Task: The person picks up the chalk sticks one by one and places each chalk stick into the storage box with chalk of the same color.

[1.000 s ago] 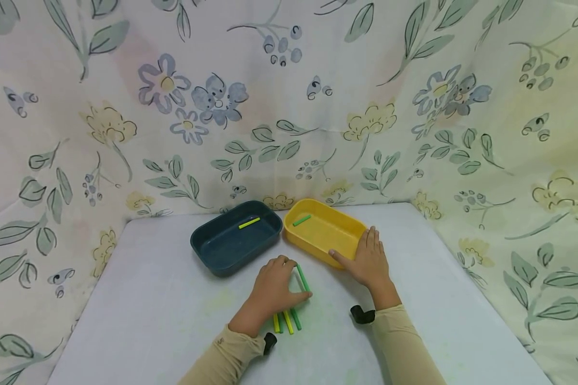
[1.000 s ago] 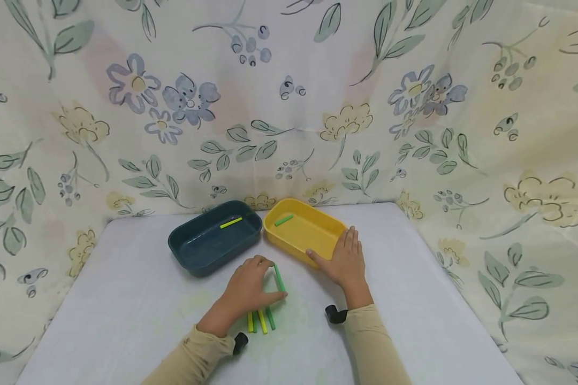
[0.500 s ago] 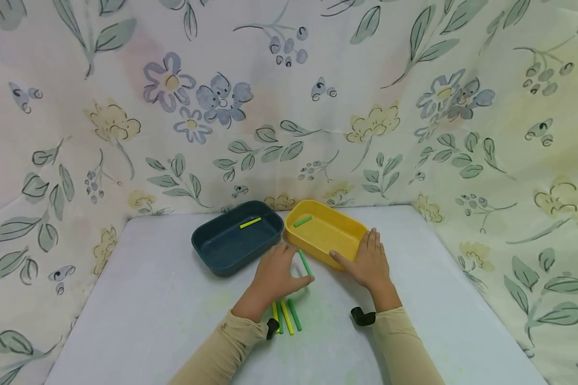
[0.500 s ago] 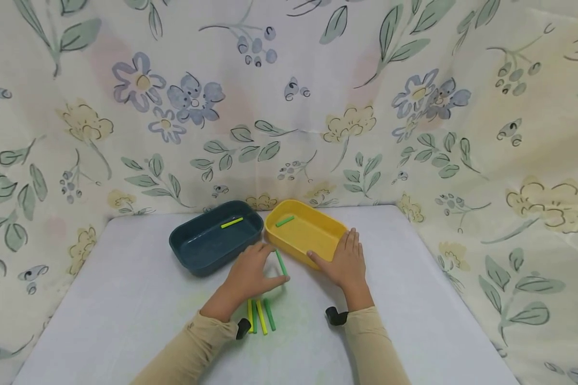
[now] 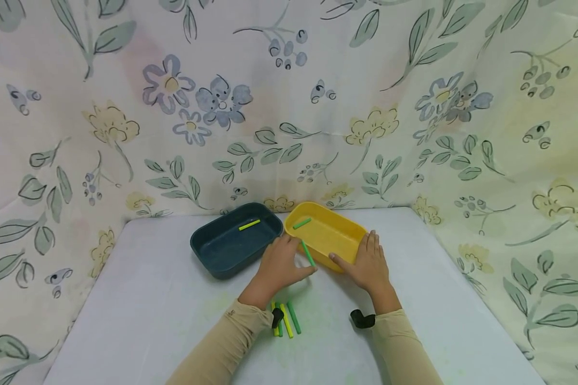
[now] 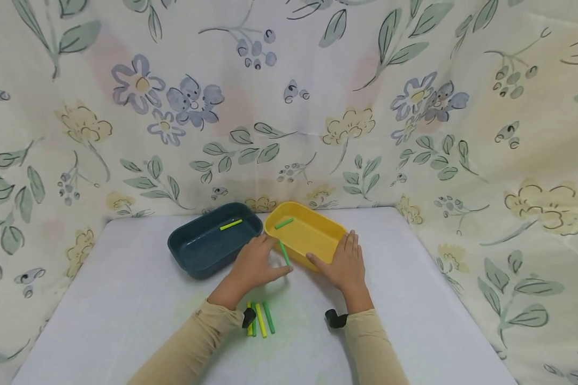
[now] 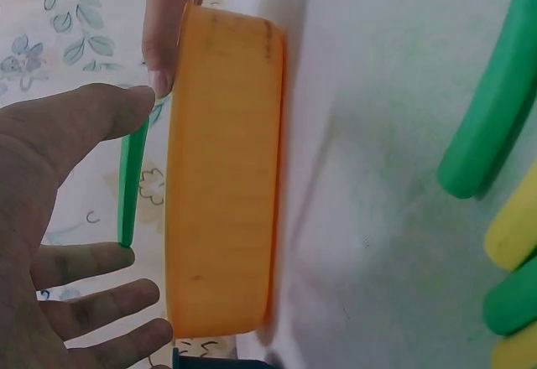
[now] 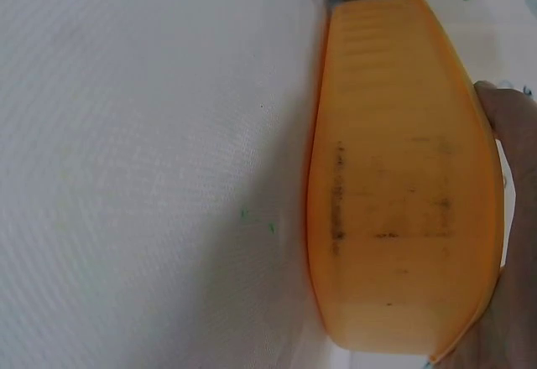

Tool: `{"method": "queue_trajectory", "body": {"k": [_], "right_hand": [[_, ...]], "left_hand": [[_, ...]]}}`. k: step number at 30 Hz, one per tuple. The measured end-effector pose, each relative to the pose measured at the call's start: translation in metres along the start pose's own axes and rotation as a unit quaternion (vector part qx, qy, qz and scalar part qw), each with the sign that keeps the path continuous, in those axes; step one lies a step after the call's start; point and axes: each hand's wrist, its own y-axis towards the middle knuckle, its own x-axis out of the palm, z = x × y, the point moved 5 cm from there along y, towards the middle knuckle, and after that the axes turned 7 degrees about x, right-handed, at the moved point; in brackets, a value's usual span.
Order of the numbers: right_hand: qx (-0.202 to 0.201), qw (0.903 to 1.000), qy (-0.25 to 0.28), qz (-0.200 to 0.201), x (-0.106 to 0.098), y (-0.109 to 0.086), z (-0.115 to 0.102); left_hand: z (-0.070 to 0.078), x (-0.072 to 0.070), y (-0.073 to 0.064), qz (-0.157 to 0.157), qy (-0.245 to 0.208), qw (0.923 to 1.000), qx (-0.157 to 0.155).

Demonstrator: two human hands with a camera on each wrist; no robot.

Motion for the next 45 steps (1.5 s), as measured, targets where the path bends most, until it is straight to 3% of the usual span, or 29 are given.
{"method": "queue_trajectory", "body": {"k": [16,26,30,45], "right_hand": [[0.000,1.0000,0.005,0.007,0.000,-0.001,0.000],[-0.003,0.9999,0.008,0.008,0.002,-0.001,0.000],[-0.004,0.9999,0.005,0.008,0.002,-0.001,0.001],[-0.002,0.9999,0.010,0.006,0.003,0.000,0.001]], "left_hand": [[-0.006,0.005,0.019,0.003,0.022,0.9996,-0.019],[-0.006,0.008,0.025,0.041,0.044,0.9980,-0.018],[-0.007,0.010,0.027,0.043,0.053,0.9974,-0.026],[-0.009,0.012,0.023,0.048,0.027,0.9980,-0.032]]}}
